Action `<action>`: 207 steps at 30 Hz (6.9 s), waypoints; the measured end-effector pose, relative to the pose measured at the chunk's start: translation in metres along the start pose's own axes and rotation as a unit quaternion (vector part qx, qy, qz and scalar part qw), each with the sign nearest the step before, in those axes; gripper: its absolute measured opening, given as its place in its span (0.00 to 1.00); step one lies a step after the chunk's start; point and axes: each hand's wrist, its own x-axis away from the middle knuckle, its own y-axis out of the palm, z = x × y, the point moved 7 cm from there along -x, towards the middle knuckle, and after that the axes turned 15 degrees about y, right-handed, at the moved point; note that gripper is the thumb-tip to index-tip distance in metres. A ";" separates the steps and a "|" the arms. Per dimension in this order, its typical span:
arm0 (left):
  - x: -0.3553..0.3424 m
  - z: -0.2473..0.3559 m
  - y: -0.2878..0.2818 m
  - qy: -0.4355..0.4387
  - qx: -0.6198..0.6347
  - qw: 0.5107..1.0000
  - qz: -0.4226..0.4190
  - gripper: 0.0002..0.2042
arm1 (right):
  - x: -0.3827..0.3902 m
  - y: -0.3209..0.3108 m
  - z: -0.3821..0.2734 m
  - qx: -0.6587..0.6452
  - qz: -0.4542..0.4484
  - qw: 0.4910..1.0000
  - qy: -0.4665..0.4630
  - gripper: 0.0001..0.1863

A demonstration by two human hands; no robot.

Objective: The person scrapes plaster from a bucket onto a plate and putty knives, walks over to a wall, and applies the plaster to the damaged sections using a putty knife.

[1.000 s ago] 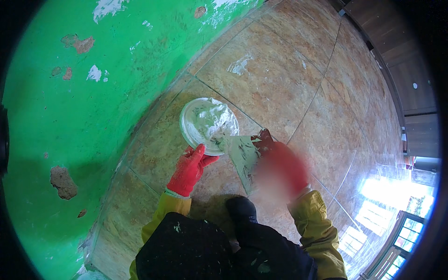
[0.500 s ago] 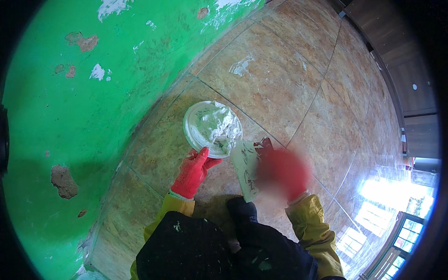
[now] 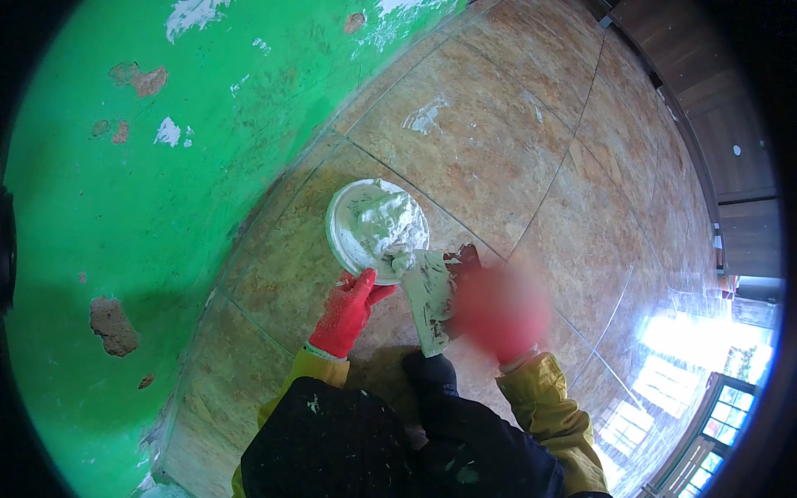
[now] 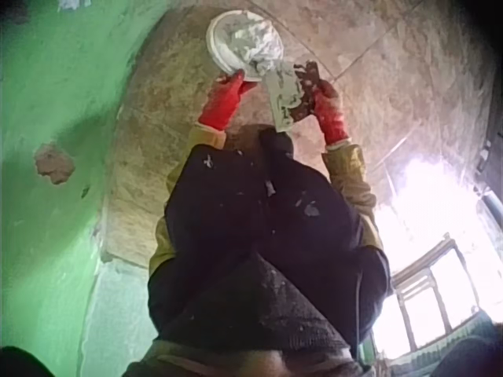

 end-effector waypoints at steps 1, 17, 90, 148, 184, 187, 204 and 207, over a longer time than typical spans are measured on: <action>0.000 0.000 0.001 0.000 0.001 1.000 -0.001 0.16 | 0.001 0.000 -0.006 0.006 0.000 1.000 -0.011 0.17; -0.004 0.009 0.006 -0.015 0.062 0.995 -0.072 0.13 | -0.018 0.021 0.002 -0.098 -0.122 0.986 0.057 0.20; 0.122 0.035 -0.180 -0.203 0.016 0.976 0.073 0.19 | -0.099 0.024 -0.275 -0.139 0.198 0.961 -0.134 0.28; 0.139 0.039 -0.191 -0.192 0.048 0.970 0.137 0.17 | -0.124 0.061 -0.309 -0.130 0.194 0.946 -0.226 0.39; 0.048 0.292 0.055 0.074 -0.437 0.893 -0.076 0.14 | -0.135 0.013 -0.238 -0.337 0.210 0.900 -0.177 0.27; 0.045 0.307 0.096 0.123 -0.548 0.821 -0.104 0.14 | -0.138 0.016 -0.247 -0.354 0.198 0.901 -0.156 0.27; 0.042 0.276 0.118 0.126 -0.615 0.753 -0.198 0.15 | -0.156 0.047 -0.244 -0.363 0.195 0.881 -0.234 0.29; 0.042 0.278 0.117 0.121 -0.623 0.747 -0.196 0.15 | -0.153 0.046 -0.245 -0.379 0.223 0.856 -0.273 0.29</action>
